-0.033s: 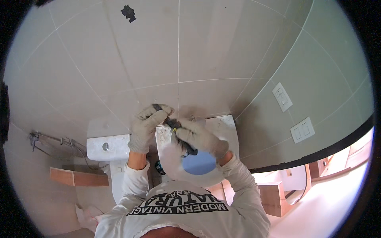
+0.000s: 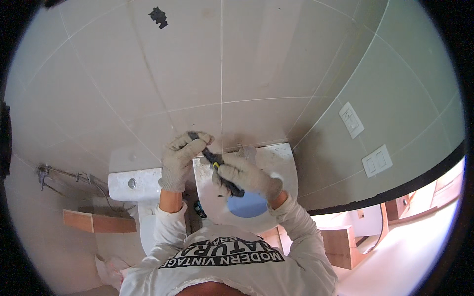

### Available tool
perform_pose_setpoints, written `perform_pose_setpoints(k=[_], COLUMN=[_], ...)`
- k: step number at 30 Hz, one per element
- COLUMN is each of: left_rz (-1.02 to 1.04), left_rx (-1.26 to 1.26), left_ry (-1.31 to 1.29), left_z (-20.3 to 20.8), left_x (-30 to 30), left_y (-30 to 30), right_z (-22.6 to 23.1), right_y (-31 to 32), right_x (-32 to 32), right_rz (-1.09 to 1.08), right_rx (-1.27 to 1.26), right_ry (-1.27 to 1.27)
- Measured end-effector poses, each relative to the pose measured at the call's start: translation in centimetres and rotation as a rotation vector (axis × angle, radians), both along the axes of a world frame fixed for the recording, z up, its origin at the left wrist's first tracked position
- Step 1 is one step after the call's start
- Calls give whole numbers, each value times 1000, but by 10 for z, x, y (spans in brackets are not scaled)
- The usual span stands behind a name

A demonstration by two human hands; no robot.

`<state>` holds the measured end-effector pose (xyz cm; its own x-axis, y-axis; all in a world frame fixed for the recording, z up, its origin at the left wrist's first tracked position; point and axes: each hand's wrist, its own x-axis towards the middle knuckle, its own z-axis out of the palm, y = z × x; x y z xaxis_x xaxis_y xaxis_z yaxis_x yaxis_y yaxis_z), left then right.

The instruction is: The person uses a utility knife to scrape dark residue off a tiled wall above a sink. They repeatedly scrape the surface and wipe away debris with gloved hands.

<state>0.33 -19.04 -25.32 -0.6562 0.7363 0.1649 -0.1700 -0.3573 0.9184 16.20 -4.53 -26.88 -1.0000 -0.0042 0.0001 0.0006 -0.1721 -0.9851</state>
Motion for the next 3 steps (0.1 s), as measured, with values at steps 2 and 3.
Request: perform_pose_setpoints(k=[2,3], left_rz=[62,144], left_rx=[181,227], left_ry=[41,29], left_z=[-33,-53], left_x=[-15,-27], left_y=[1,3], right_z=[-11,-22], right_y=[-8,-7], right_x=[5,5], right_rz=[30,48], right_rx=[-3,-23], right_ry=[-57,-57])
